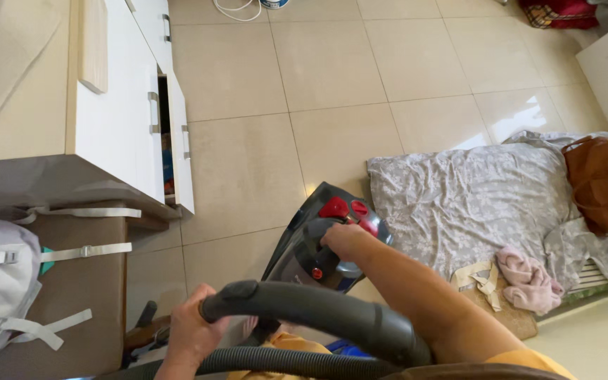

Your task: The person vacuums the tiled floor of a bedroom and a bathroom using a canister vacuum cleaner. They move the vacuum head back and forth across the floor, navigate around furniture and laundry baskets, and then unplug the device and store it.

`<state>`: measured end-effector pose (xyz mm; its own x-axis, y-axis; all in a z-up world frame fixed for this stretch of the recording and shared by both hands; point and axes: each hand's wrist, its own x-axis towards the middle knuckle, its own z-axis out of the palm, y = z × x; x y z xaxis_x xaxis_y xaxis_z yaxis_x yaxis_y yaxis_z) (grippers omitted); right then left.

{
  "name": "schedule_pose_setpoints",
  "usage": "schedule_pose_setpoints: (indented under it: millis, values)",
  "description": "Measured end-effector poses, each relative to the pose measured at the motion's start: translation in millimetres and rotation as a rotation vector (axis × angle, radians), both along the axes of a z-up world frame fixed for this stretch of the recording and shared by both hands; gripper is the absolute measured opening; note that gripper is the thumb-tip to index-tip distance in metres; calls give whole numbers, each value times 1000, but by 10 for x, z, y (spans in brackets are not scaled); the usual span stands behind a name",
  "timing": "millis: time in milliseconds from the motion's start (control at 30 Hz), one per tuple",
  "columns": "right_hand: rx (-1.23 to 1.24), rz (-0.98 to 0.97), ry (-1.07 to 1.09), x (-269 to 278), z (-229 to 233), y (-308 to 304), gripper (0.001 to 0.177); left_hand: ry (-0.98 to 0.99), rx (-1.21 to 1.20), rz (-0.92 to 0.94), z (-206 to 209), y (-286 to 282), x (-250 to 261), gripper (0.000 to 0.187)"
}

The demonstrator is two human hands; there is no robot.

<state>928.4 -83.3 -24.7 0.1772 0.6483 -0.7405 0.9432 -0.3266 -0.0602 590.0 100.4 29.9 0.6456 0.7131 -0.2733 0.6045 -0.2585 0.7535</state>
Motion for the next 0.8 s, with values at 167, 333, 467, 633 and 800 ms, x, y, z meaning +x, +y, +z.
schedule_pose_setpoints:
  millis: [167,333,467,633,800]
  values:
    - [113,58,15,821,300,401,44,22,32,168,117,421,610,26]
    - [141,61,45,1732,430,929,48,66,75,331,140,935,1298,27]
    - [126,72,68,2390,503,1372,51,227,66,404,175,1288,1938,27]
    - [91,72,91,3107,501,1823,56,399,13,365,194,1764,2605,30]
    - [39,81,98,3758,423,2277,60,586,4,309,-48,2102,3072,38]
